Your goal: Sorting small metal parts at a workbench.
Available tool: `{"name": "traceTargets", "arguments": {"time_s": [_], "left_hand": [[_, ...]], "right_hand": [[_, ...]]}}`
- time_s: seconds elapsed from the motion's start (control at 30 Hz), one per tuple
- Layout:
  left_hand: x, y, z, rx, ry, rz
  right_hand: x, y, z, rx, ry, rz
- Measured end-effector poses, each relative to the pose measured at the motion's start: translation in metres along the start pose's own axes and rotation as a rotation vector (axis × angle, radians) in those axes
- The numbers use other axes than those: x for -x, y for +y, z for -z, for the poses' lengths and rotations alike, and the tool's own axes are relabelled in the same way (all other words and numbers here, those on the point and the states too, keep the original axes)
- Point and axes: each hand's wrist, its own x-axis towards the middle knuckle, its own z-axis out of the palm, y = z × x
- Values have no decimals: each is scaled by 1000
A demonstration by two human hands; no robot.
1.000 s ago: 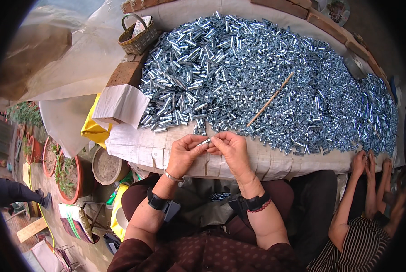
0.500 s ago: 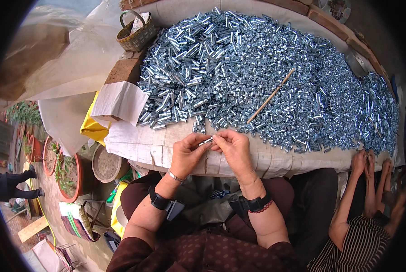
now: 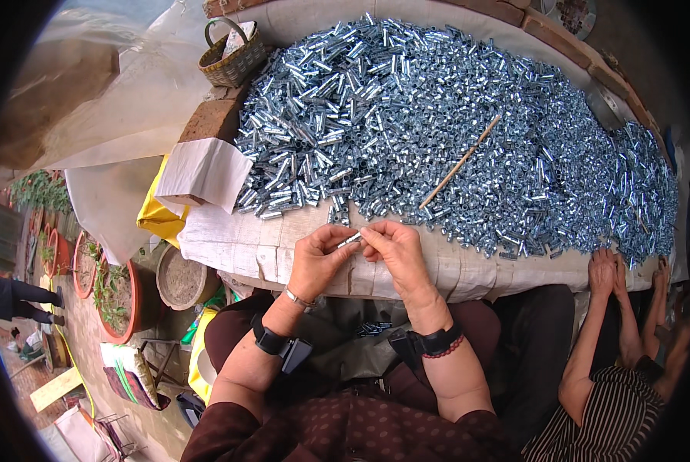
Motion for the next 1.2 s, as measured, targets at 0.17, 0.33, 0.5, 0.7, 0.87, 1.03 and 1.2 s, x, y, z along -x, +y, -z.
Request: {"name": "traceTargets", "arguments": {"time_s": [0.17, 0.33, 0.5, 0.7, 0.87, 1.03, 1.2], "left_hand": [[10, 32, 25, -68, -322, 124], [0, 33, 34, -306, -229, 24], [-29, 6, 37, -967, 63, -465], [-27, 14, 35, -965, 10, -385], [-18, 14, 37, -1019, 17, -376], [-15, 7, 35, -922, 91, -374], [-8, 8, 31, -54, -63, 37]], "right_hand": [[-1, -6, 10, 107, -29, -9], [-17, 6, 5, 574, 116, 267], [-23, 15, -26, 1098, 272, 469], [-27, 16, -23, 1078, 226, 437], [-28, 16, -22, 1029, 199, 399], [-28, 18, -15, 778, 200, 335], [-10, -10, -7, 155, -86, 202]]}}
